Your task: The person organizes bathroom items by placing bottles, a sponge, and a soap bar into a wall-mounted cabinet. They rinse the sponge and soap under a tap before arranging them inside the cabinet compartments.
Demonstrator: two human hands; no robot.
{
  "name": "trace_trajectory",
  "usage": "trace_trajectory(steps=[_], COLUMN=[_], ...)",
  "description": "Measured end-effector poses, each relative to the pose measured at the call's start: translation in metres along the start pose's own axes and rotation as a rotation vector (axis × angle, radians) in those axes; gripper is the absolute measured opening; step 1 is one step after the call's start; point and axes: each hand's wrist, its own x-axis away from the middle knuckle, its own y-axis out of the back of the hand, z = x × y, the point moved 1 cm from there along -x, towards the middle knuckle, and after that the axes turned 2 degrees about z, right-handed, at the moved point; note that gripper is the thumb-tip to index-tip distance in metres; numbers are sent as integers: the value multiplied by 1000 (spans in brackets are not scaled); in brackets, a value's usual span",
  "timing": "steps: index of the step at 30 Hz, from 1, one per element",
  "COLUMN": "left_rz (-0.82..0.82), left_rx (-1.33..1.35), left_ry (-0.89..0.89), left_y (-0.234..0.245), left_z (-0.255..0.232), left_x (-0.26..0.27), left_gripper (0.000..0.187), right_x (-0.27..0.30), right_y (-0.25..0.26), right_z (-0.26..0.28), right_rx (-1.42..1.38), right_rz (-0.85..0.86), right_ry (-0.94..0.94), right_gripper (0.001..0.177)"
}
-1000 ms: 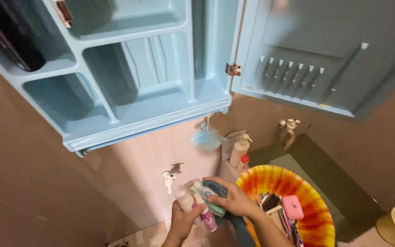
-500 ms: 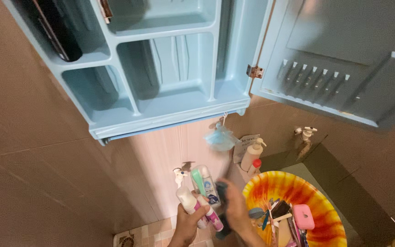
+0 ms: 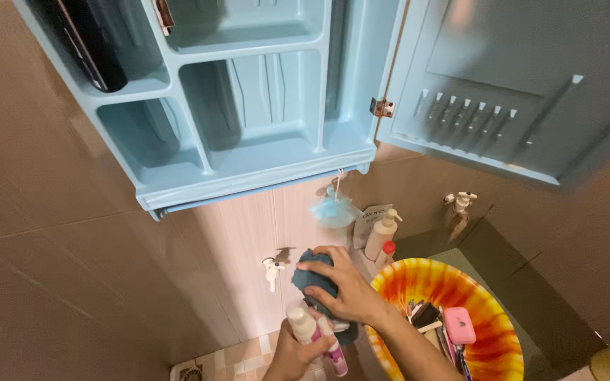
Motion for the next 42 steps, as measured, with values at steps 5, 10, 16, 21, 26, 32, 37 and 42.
trace_trajectory(steps=[5,10,16,21,26,32,37,42], left_rz=[34,49,56,-75,-181,-304,-290,-319], left_rx=[-172,-45,100,-76,85,206,136,123], left_ry=[-330,-321,-89,-99,-120,-154,-284,-255], left_y=[-4,-15,-26,-8,9,16,7,-2], left_z=[3,-8,-26,-9,13,4,10,-2], left_x=[4,14,25,11,-3,-9,-19,-21], left_gripper=[31,25,30,31,29,33,28,33], right_x=[-5,-8,-5,12,26,44,35,24], right_y=[-9,-24,-40,-56,-83,-105,-104,-93], right_z=[-1,-23,-89,-77,-76,-87,-72,-70], right_rx=[-47,24,-459,-1542,-1338,-855,-726,-590], right_rz=[-190,-265,-353,-191,-51,-64,-225,-371], right_ry=[-45,-251,-381,-594,-520,-333,-205,-174], right_gripper=[31,28,42,54,69,50,38,36])
